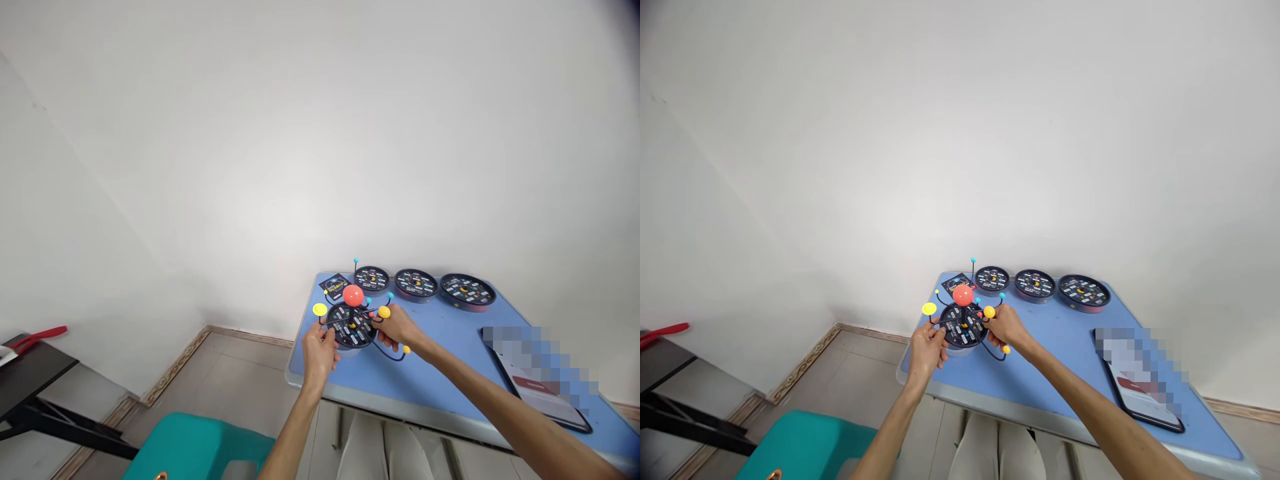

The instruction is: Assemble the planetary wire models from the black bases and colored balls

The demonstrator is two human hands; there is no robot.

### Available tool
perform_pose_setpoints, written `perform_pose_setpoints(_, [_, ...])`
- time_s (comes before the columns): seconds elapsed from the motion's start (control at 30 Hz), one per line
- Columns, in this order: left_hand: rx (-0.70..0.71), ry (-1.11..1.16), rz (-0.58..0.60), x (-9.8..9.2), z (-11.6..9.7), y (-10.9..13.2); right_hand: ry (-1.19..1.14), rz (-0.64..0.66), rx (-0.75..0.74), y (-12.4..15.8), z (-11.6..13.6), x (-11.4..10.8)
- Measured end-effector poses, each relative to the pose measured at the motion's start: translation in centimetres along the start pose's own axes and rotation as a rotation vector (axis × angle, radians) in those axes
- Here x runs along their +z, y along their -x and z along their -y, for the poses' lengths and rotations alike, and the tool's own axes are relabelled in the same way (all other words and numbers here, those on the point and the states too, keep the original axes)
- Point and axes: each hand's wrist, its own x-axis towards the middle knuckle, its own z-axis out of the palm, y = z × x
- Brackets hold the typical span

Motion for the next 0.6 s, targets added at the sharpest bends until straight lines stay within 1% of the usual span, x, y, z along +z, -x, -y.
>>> perform_pose_setpoints(0.1, [-0.015,-0.001,-0.006,-1.0,0.6,-1.0,0.019,0.004,-0.010,-0.9,0.2,1.2])
perform_pose_setpoints(0.2, [-0.035,0.007,-0.001,-1.5,1.3,-1.5,0.046,0.006,-0.017,-1.6,-0.2,1.9])
perform_pose_setpoints(0.4, [-0.075,0.023,0.018,-1.6,2.3,-1.7,0.091,0.020,-0.036,-2.7,-1.3,2.4])
perform_pose_setpoints(0.6, [-0.086,0.043,0.031,-1.8,2.8,-1.8,0.109,0.045,-0.066,-3.3,-1.9,2.7])
